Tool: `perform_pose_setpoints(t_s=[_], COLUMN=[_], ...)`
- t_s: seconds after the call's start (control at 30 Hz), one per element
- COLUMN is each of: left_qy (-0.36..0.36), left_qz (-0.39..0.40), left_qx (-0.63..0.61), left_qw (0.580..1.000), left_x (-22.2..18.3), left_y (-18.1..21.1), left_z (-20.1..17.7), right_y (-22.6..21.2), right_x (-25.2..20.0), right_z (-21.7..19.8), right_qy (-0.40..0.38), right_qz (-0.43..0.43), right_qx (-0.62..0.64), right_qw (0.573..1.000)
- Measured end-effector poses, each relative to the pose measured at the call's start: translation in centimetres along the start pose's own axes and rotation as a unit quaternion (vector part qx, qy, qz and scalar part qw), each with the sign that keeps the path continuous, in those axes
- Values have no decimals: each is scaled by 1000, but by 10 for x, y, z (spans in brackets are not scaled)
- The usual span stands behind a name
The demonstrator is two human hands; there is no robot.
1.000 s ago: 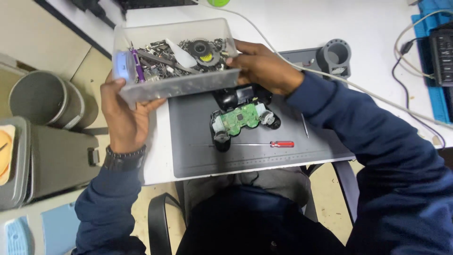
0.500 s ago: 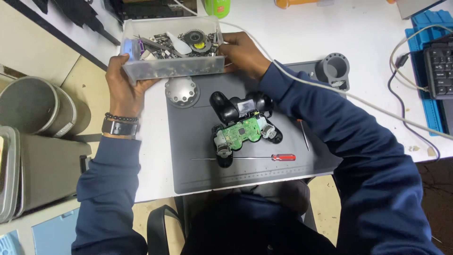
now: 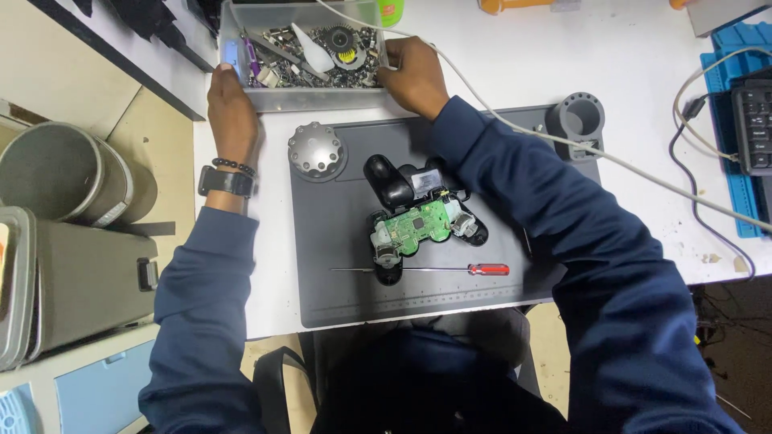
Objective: Repairing a game controller by searching for specific parts in a bin and assembling the components.
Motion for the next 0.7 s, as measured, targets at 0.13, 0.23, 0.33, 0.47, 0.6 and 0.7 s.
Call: perform_pose_setpoints(t_s=[0.13, 0.23, 0.33, 0.47, 0.6, 0.7], left_qy=[104, 136, 152, 245, 224, 258], left_qz=[86, 118, 123, 192, 179, 198], left_qx=[93, 119, 122, 139, 141, 151], left_qw=[986, 976, 973, 940, 947, 934], left_x=[10, 13, 12, -6, -9, -23], left_y=[-7, -5, -2, 8, 9, 13], left_z=[-14, -22, -25, -36, -42, -51], right_y=[-3, -13, -19, -23, -27, -38], right_x=[2, 7, 10, 7, -2, -14], right_z=[3, 4, 3, 5, 5, 4], right_qy=[58, 80, 100, 113, 95, 79], right_qz=[-31, -52, -63, -76, -30, -29], right_qx=[20, 30, 30, -15, 25, 31], right_qw=[998, 995, 993, 991, 995, 996])
Point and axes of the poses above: each hand's wrist, its own x-axis towards the middle knuckle, its own z-axis out of the palm, y = z × x, the point moved 10 cm from there along x, towards the middle knuckle, and after that the axes turned 14 degrees about -z, right-handed, at the moved point
